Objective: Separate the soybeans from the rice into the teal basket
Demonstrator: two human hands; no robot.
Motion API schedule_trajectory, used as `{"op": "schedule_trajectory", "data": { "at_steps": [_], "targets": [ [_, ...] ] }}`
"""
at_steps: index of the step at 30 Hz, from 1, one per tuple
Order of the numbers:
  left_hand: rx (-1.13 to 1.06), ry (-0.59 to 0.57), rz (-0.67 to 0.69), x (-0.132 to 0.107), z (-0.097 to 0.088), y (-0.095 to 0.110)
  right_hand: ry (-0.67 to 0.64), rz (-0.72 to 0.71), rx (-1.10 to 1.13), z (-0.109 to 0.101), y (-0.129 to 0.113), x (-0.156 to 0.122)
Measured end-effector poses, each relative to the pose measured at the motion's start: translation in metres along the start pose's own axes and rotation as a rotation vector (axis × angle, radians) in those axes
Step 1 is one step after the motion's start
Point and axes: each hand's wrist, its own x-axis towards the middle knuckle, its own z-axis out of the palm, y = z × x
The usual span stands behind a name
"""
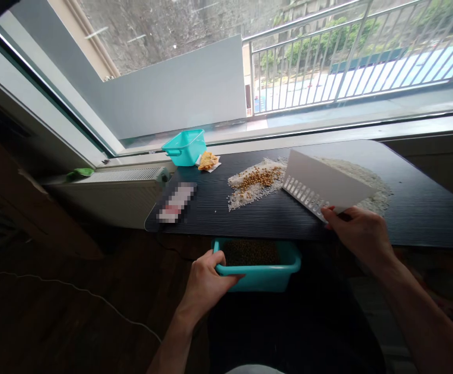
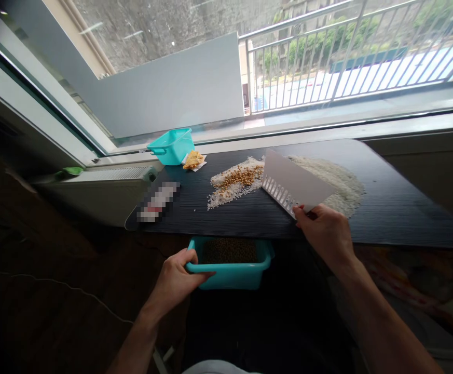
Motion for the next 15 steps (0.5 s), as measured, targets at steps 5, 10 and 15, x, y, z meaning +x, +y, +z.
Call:
{"op": "schedule_trajectory", "data": {
  "at_steps": [5,10,15],
  "targets": [
    [-0.001,-0.020,0.014,0.004,0.004,-0.003,0.022,0.032,-0.050,-0.016,0.005,0.030],
    [0.002,-0.058,0.018,0.006,0.006,-0.005,-0.010,0.015,-0.056,-0.019,0.001,0.044],
    [-0.007,-0.047,-0.005,0.006,0.004,0.004,-0.066,-0.068,-0.035,-0.003,-0.008,0.050]
  ]
}}
